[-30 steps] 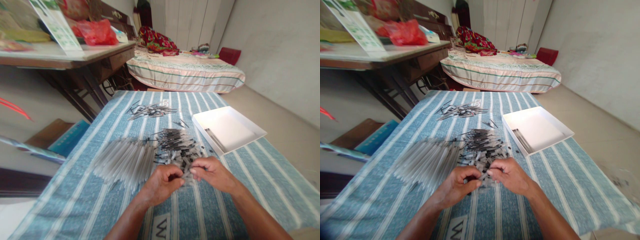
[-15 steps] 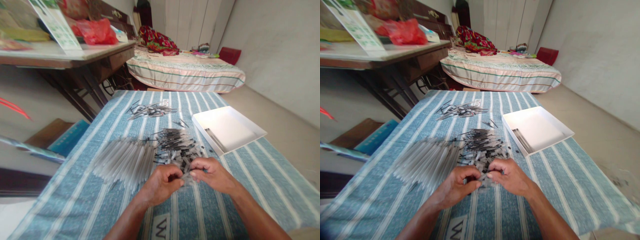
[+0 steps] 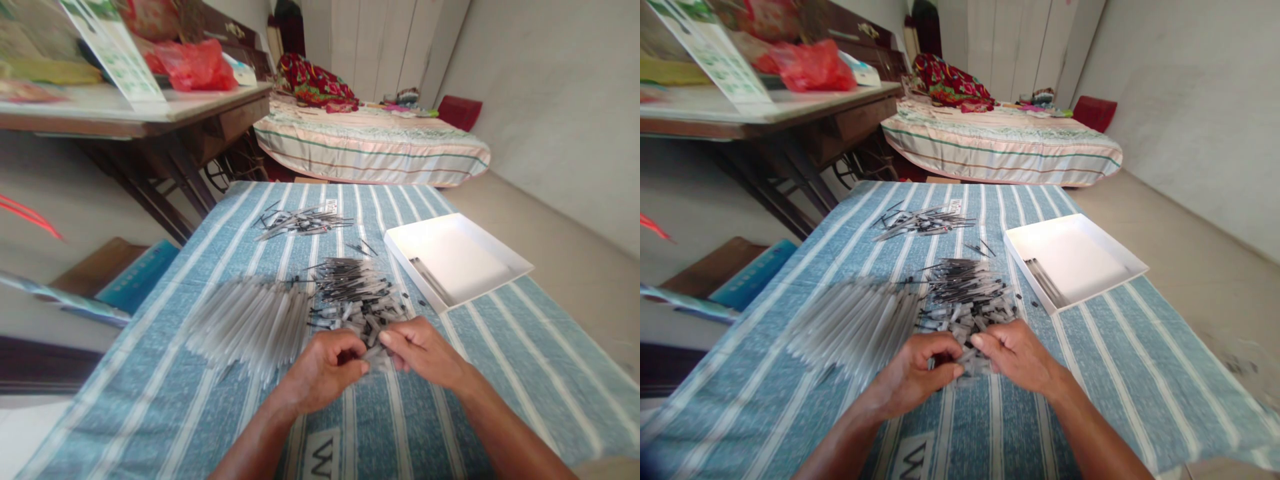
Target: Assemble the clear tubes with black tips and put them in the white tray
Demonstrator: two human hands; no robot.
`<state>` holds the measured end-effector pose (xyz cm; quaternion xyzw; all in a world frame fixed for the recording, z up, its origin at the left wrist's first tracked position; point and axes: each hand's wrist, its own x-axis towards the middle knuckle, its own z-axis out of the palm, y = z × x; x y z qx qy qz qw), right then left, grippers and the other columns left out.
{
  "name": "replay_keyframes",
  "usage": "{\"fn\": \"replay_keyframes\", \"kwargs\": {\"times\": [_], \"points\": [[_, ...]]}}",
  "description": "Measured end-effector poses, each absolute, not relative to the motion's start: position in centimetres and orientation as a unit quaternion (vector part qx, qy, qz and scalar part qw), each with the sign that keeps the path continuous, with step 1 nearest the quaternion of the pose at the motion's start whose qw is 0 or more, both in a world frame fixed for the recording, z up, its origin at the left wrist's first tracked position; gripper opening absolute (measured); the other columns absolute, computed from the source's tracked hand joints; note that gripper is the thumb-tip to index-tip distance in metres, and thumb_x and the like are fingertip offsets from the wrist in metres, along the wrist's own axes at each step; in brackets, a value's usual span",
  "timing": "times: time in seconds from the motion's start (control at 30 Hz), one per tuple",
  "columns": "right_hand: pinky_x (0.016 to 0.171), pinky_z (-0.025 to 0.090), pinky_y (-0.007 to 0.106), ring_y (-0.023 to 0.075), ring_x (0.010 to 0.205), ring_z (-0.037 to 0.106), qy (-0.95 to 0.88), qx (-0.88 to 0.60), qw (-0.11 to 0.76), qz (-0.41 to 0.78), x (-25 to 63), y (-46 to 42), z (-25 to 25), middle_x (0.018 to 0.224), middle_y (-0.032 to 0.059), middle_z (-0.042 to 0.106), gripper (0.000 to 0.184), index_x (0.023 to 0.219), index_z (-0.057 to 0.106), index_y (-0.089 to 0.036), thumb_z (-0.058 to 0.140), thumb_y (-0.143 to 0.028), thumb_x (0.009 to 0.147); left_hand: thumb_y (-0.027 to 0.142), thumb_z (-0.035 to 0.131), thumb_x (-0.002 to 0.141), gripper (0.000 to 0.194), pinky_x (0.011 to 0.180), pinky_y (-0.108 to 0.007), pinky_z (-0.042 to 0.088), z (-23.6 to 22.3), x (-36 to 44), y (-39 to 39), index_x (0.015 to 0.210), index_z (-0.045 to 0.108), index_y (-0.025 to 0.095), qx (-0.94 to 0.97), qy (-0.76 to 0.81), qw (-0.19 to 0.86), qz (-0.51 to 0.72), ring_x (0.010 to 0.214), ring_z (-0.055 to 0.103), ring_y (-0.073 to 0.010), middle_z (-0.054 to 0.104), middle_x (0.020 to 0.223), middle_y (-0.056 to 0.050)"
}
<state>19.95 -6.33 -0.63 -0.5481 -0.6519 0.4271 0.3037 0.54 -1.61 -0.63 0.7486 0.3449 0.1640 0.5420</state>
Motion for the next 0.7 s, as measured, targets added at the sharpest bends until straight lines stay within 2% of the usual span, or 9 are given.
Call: {"fn": "replay_keyframes", "kwargs": {"times": [0.17, 0.3, 0.47, 0.63, 0.7], "points": [[0.049, 0.037, 0.019, 0.0093, 0.05, 0.049, -0.654, -0.541, 0.321, 0.42, 19.75, -6.25, -0.79, 0.053, -0.0037, 0.052, 0.025, 0.069, 0.055, -0.016, 0.055, -0.037, 0.081, 0.015, 0.056, 0.071, 0.006, 0.053, -0.019, 0.033, -0.9, 0.56, -1.57, 0.066, 0.059, 0.013, 0.752, 0.347, 0.536, 0.164, 0.057, 0.043, -0.0085, 0.048, 0.06, 0.004], [0.047, 0.037, 0.019, 0.0088, 0.046, 0.049, -0.648, -0.55, 0.315, 0.422, 19.66, -6.25, -0.85, 0.048, -0.0022, 0.052, 0.042, 0.054, 0.05, -0.016, 0.044, -0.041, 0.087, 0.017, 0.058, 0.07, 0.007, 0.054, -0.019, 0.033, -1.17, 0.52, -1.58, 0.065, 0.057, 0.014, 0.758, 0.348, 0.525, 0.17, 0.057, 0.042, -0.0084, 0.046, 0.06, 0.005], [0.049, 0.038, 0.019, 0.0092, 0.05, 0.05, -0.649, -0.538, 0.33, 0.425, 19.66, -6.22, -0.86, 0.053, -0.0034, 0.053, 0.027, 0.069, 0.056, -0.016, 0.053, -0.039, 0.082, 0.016, 0.057, 0.07, 0.006, 0.053, -0.019, 0.032, -1.09, 0.57, -1.62, 0.064, 0.057, 0.014, 0.764, 0.355, 0.512, 0.166, 0.056, 0.043, -0.0084, 0.047, 0.059, 0.005], [0.045, 0.036, 0.018, 0.0081, 0.044, 0.047, -0.638, -0.552, 0.323, 0.429, 19.42, -6.18, -1.14, 0.048, -0.0035, 0.05, 0.036, 0.057, 0.049, -0.016, 0.047, -0.038, 0.086, 0.014, 0.057, 0.069, 0.005, 0.055, -0.02, 0.032, -1.01, 0.75, -1.68, 0.064, 0.057, 0.015, 0.783, 0.351, 0.489, 0.158, 0.058, 0.044, -0.0087, 0.048, 0.06, 0.004], [0.046, 0.036, 0.018, 0.008, 0.045, 0.047, -0.636, -0.547, 0.329, 0.434, 19.47, -6.22, -1.17, 0.049, -0.0034, 0.051, 0.035, 0.058, 0.049, -0.016, 0.047, -0.038, 0.086, 0.014, 0.057, 0.069, 0.005, 0.054, -0.02, 0.032, -1.07, 0.77, -1.68, 0.064, 0.057, 0.015, 0.784, 0.355, 0.484, 0.159, 0.058, 0.044, -0.009, 0.049, 0.06, 0.004]]}}
